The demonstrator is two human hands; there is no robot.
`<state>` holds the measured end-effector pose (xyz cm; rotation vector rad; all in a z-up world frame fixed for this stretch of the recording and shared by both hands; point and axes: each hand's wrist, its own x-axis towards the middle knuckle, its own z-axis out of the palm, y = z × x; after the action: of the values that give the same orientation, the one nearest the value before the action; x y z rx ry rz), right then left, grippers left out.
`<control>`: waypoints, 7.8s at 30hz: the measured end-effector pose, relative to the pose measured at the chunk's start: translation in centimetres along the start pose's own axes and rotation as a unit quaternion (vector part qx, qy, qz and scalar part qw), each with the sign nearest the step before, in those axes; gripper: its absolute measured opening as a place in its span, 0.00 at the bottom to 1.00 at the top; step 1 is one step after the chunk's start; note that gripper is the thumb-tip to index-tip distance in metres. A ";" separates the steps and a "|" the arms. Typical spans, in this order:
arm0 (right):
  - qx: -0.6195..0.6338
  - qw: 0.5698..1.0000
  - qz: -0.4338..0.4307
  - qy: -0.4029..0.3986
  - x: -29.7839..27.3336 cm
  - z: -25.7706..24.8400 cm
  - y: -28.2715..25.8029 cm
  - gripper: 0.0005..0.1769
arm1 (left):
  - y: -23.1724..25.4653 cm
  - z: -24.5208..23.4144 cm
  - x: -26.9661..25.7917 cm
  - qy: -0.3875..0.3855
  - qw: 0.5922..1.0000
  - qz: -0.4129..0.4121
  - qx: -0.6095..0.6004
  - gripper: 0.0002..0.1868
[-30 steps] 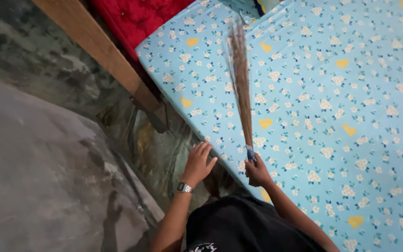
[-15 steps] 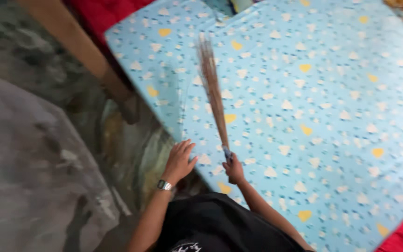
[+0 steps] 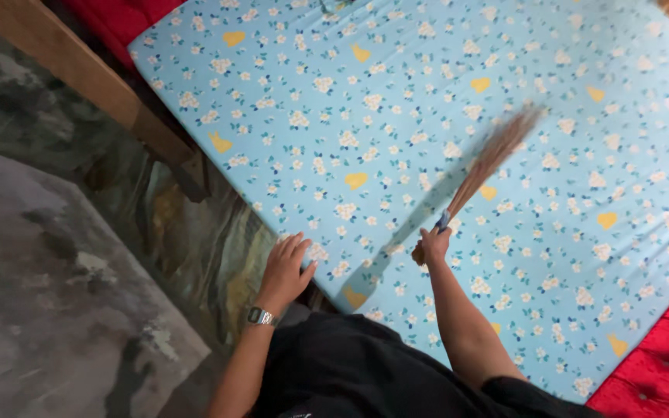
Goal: The person uses a hand broom to sweep a blue patterned bed sheet, clearing debris from the surface toward the edges.
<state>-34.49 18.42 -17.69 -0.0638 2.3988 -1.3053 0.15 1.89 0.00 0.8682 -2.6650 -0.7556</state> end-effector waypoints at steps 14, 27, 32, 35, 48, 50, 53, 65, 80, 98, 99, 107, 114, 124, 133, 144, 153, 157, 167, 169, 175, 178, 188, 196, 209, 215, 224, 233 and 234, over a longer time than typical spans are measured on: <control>-0.384 0.800 -0.207 -0.413 -15.0 7.9 4.4 0.20 | -3.1 -0.6 2.2 -0.008 0.999 0.035 -0.008 0.27; -0.094 0.995 -0.020 0.030 0.4 6.3 -1.3 0.14 | -4.4 -3.6 2.9 0.014 0.999 0.045 -0.014 0.26; -0.057 0.982 0.163 -0.077 -6.0 10.2 1.2 0.26 | -4.7 -4.6 3.3 0.023 0.998 0.048 -0.013 0.27; -0.286 0.901 -0.090 -0.312 -12.5 10.2 2.8 0.16 | -4.9 -4.5 4.1 0.011 0.999 0.052 -0.010 0.27; -0.271 0.946 -0.129 -0.121 -4.9 7.8 -0.5 0.15 | -3.5 -5.2 6.1 0.004 0.997 0.074 -0.004 0.27; -0.145 0.987 -0.064 -0.004 -2.9 6.5 -1.3 0.17 | -3.6 -5.3 5.8 0.013 0.996 0.085 -0.003 0.27; -0.098 0.988 -0.059 0.100 -1.1 5.6 -2.3 0.24 | -3.6 -5.5 5.4 0.015 0.997 0.072 0.006 0.27; -0.382 0.831 -0.139 -0.379 -16.4 9.7 3.1 0.15 | -3.7 -5.1 5.9 0.013 0.996 0.084 -0.022 0.27; -0.144 0.987 -0.014 0.066 -2.1 2.1 -0.9 0.19 | -3.3 -4.3 5.3 0.006 0.995 0.103 0.008 0.27; -0.391 0.815 -0.205 -0.375 -13.9 7.3 4.1 0.12 | 0.1 -2.7 8.4 -0.038 0.988 0.147 0.002 0.27; -0.385 0.833 -0.189 -0.349 -12.8 6.9 3.7 0.15 | 0.4 -2.5 8.6 -0.038 0.989 0.146 0.003 0.27; -0.150 0.987 -0.027 0.051 -2.1 1.3 -0.3 0.18 | 2.5 -3.4 10.0 -0.032 0.967 0.245 0.058 0.28; -0.204 0.976 0.067 -0.032 -4.2 4.5 2.6 0.16 | 6.0 -6.6 11.7 -0.032 0.939 0.303 0.161 0.28; -0.421 0.799 -0.202 -0.380 -15.1 6.6 3.7 0.16 | 7.6 -6.2 12.5 0.004 0.927 0.336 0.165 0.29; -0.219 0.964 -0.131 -0.074 -6.2 2.8 1.3 0.15 | 6.0 -6.2 11.1 -0.011 0.946 0.297 0.131 0.29; -0.318 0.938 -0.029 -0.132 -7.2 6.9 4.4 0.10 | 2.5 -5.7 8.0 0.014 0.963 0.252 0.096 0.28; -0.402 0.808 -0.215 -0.372 -15.2 8.0 3.3 0.13 | 1.7 -3.6 7.1 -0.019 0.971 0.233 0.049 0.27; -0.395 0.856 -0.173 -0.284 -11.0 6.4 2.8 0.15 | 1.1 -3.0 6.5 -0.033 0.975 0.215 0.041 0.28; -0.040 0.992 0.119 0.010 -1.2 1.5 0.4 0.09 | 0.5 -3.3 3.1 -0.023 0.989 0.140 0.038 0.25; -0.029 0.984 0.172 -0.017 -2.0 2.6 1.6 0.13 | 0.6 -3.1 2.6 -0.017 0.990 0.133 0.040 0.25; -0.301 0.910 -0.063 -0.279 -13.2 6.0 7.4 0.20 | 2.0 -2.0 1.2 -0.015 0.994 0.102 0.027 0.25; -0.323 0.843 -0.192 -0.385 -15.8 6.0 7.0 0.22 | 2.9 -1.3 0.7 -0.003 0.995 0.098 0.016 0.25; -0.248 0.837 -0.246 -0.422 -17.6 2.6 3.3 0.21 | 5.3 1.1 -2.8 0.014 0.998 0.065 -0.017 0.25; -0.024 0.922 -0.020 -0.385 -17.7 -0.1 3.8 0.20 | 4.4 2.3 -5.3 0.036 0.996 0.068 -0.039 0.24; -0.063 0.961 0.040 -0.265 -23.2 -2.6 4.0 0.18 | 2.6 3.7 -9.3 -0.010 0.995 0.071 -0.074 0.23; 0.013 0.962 0.061 -0.268 -23.1 -3.0 6.5 0.18 | 2.1 3.9 -10.3 -0.014 0.994 0.078 -0.069 0.23; -0.046 0.962 0.086 -0.254 -23.4 -5.0 3.5 0.17 | 4.5 3.5 -10.0 0.018 0.993 0.100 -0.057 0.23; 0.013 0.969 -0.044 -0.243 -18.6 -7.5 13.0 0.27 | 9.7 7.4 -10.4 0.003 0.995 0.082 -0.050 0.24; -0.012 0.968 -0.065 -0.243 -18.2 -8.4 13.4 0.25 | 10.6 7.8 -10.0 0.008 0.995 0.083 -0.057 0.24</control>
<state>-18.92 36.82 -18.60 -0.4966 2.0126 -1.1521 0.14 18.41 -1.47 0.6127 -2.6106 -0.8462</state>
